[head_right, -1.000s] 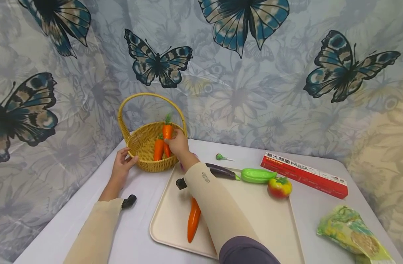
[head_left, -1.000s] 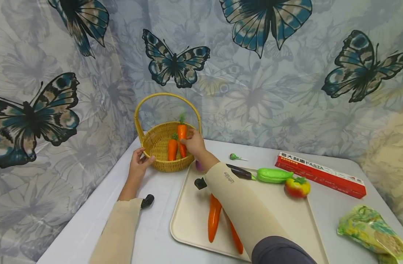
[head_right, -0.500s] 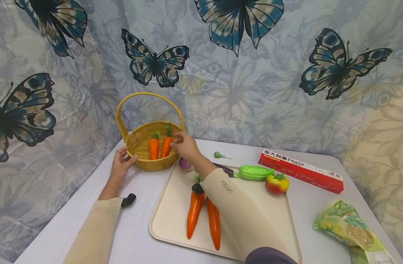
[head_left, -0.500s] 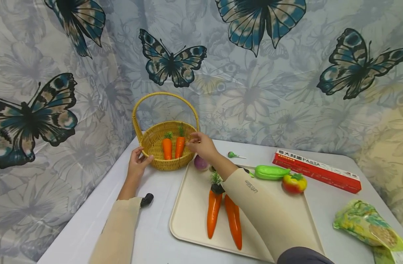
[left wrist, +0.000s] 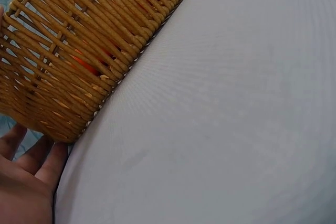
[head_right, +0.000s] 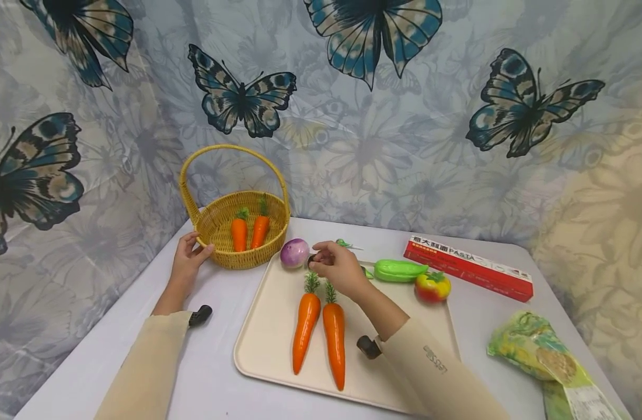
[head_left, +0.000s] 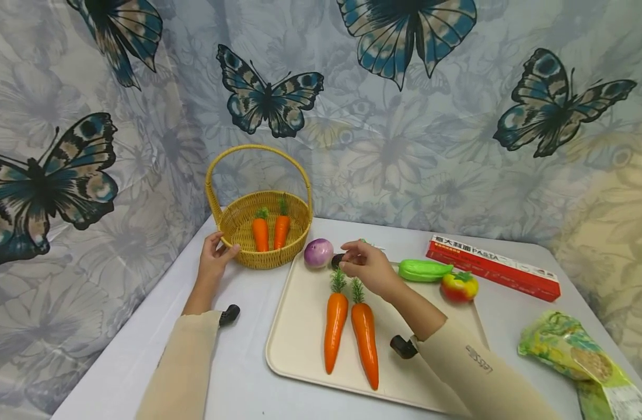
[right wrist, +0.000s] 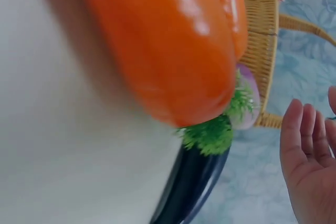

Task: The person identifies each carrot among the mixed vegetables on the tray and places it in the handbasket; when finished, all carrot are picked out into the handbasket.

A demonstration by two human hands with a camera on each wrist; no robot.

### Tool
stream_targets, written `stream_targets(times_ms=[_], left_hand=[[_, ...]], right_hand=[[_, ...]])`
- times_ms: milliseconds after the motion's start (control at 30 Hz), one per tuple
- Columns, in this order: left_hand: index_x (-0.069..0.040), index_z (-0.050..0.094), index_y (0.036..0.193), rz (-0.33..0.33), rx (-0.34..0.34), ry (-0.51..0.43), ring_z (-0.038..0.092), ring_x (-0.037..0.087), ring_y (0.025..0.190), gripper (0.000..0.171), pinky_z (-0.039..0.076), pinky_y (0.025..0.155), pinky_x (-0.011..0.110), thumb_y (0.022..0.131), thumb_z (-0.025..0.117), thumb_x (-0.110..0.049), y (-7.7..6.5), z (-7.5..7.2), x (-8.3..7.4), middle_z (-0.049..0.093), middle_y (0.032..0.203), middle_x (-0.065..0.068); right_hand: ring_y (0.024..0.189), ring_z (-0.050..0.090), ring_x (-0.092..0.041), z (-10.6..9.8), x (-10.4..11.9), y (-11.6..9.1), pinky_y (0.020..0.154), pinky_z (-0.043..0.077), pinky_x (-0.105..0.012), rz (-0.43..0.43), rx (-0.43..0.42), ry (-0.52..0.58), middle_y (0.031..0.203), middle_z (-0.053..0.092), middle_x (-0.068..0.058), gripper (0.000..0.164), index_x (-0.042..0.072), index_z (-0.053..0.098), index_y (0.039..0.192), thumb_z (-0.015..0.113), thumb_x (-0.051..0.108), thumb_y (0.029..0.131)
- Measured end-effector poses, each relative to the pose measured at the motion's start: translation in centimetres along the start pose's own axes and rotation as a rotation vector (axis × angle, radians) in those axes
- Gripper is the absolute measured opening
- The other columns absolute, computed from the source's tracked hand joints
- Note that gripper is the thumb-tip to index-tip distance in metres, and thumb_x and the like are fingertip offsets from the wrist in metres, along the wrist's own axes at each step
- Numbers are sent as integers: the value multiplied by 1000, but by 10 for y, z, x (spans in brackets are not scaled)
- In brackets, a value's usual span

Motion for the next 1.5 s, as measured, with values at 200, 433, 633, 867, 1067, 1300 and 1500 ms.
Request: stream_targets(times_ms=[200,433,633,867,1067,1300,1500], left_hand=[[-2,27,146,-10,-7,5,24,35,142,75,30,111,43,89,74,-16,-2,0,3,15,160,12],[-2,27,146,-12,-4,-16,25,32,141,73,29,112,45,90,72,-14,0,0,7,16,159,12],[-6,27,146,4,-21,-6,26,27,141,75,30,112,41,89,74,-21,9,-5,18,17,160,7],[-6,29,145,34,-33,4,28,28,141,74,31,111,41,89,74,-22,11,-5,20,19,159,7],[-5,28,145,36,-29,-5,27,28,141,75,31,111,42,89,74,-21,11,-4,21,18,159,7],[-6,30,143,12,-17,-27,26,29,141,70,30,112,42,89,73,-17,6,0,16,18,160,7],[-5,30,142,7,3,-9,25,32,141,68,30,112,43,90,72,-17,-4,4,0,16,160,11]], right_hand=[[85,61,-21,-11,-14,-41,72,56,-32,29,-26,-78,94,60,-7,37,1,59,123,70,8,89],[81,60,-21,-13,-33,-74,66,55,-29,106,17,-140,88,58,-5,48,1,58,125,77,6,81],[74,59,-21,-6,-46,-89,60,55,-33,185,98,-136,90,57,-7,60,2,52,128,82,13,77],[62,58,-23,6,-61,-98,56,54,-36,336,184,-221,94,55,-8,73,6,45,130,87,24,73],[63,61,-22,12,-66,-96,54,56,-35,392,178,-206,88,56,-10,73,4,44,134,85,15,74],[66,61,-26,2,-57,-95,56,58,-40,392,137,-65,97,53,-15,72,6,42,138,78,1,75],[79,60,-26,-4,-33,-81,65,58,-40,244,111,66,105,49,-18,75,7,36,142,74,-1,78]])
Point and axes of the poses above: each hand's wrist, its own y-axis towards the middle knuckle, its own z-axis out of the palm, x = y × z, the point moved 9 cm from there along y, towards the middle knuckle
